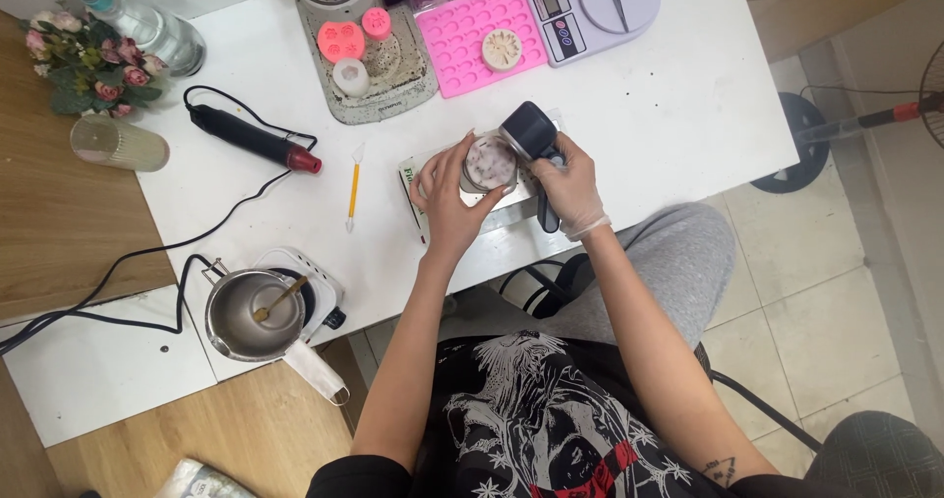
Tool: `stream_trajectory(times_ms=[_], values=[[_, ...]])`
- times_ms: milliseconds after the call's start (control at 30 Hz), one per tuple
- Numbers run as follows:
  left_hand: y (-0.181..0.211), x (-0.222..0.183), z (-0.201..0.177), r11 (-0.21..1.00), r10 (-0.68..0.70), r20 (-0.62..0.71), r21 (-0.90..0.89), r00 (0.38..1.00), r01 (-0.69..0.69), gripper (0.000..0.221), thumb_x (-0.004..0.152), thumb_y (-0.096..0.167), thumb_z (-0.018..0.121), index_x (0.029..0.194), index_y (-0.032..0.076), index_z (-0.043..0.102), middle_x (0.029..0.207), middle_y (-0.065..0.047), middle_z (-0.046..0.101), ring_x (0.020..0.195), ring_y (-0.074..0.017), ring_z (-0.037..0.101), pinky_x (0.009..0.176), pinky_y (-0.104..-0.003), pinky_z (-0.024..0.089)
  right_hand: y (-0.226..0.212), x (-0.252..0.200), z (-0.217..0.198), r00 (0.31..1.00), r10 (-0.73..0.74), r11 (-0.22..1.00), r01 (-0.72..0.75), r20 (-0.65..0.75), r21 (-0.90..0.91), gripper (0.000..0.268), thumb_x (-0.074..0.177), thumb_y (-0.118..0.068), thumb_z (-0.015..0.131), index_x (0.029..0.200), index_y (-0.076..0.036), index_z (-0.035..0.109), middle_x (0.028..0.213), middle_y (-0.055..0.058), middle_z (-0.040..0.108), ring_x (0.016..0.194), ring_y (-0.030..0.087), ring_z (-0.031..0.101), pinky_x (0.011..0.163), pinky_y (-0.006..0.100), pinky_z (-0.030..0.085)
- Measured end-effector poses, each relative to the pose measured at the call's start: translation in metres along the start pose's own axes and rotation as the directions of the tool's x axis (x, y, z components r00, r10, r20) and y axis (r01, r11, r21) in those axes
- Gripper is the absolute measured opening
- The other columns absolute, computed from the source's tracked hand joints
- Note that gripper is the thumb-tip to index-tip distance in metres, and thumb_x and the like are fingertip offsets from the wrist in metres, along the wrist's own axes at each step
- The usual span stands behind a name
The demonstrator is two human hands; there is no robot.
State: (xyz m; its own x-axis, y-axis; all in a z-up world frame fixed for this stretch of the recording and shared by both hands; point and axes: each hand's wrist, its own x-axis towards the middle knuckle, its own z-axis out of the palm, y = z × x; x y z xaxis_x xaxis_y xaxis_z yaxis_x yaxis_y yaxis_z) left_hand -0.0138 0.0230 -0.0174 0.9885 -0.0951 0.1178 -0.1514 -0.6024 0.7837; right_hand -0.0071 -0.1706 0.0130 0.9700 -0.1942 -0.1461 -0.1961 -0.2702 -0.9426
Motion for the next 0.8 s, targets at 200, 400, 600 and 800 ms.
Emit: stream_trajectory(times_ms=[200,400,600,800], values=[[0.0002,0.0028,-0.0041,1.0,0.012,-0.008,-0.018,1.0,-0.012,0.096,0.073,0.051,0.088,0.154,0.023,0.044,0.145,-0.001,0.05,0.141,-0.0209,0.038,0.114,-0.05,0.014,-0.0004,-0.0005,0.0021,1.0,-0.001,1.0,0.002,-0.005,0.002,0.037,0.084,-0.011,0.063,0.117,0.005,0.069,0.088,0.005,0.069,0.076,0.009,0.06,0.071,0.025,0.053],[-0.0001,0.0062,-0.007,1.0,0.013,0.025,0.015,1.0,-0.014,0.089,0.073,0.051,0.088,0.15,0.026,0.05,0.146,-0.001,0.044,0.141,-0.0203,0.038,0.114,-0.051,0.013,-0.004,-0.0002,0.002,1.0,0.0,1.0,0.0,-0.015,0.002,0.036,0.084,-0.009,0.063,0.117,0.004,0.068,0.087,0.005,0.07,0.075,0.008,0.062,0.07,0.025,0.054],[-0.0005,0.0044,-0.0054,1.0,0.021,0.015,0.001,1.0,-0.021,0.085,0.074,0.049,0.088,0.148,0.026,0.052,0.147,-0.002,0.044,0.142,-0.0216,0.036,0.116,-0.052,0.011,-0.0053,-0.0015,0.0033,0.998,0.067,0.996,-0.066,-0.006,0.051,0.035,0.084,-0.007,0.062,0.117,0.004,0.068,0.085,0.006,0.068,0.071,0.009,0.062,0.065,0.026,0.054],[0.0024,0.0034,-0.0041,1.0,0.016,0.002,-0.02,1.0,-0.016,0.084,0.073,0.047,0.088,0.146,0.025,0.053,0.147,-0.004,0.043,0.142,-0.0227,0.035,0.117,-0.053,0.009,-0.0045,-0.0004,0.002,0.998,0.065,0.998,-0.065,-0.014,0.016,0.036,0.085,-0.007,0.062,0.118,0.005,0.067,0.086,0.006,0.069,0.071,0.008,0.063,0.065,0.025,0.055]])
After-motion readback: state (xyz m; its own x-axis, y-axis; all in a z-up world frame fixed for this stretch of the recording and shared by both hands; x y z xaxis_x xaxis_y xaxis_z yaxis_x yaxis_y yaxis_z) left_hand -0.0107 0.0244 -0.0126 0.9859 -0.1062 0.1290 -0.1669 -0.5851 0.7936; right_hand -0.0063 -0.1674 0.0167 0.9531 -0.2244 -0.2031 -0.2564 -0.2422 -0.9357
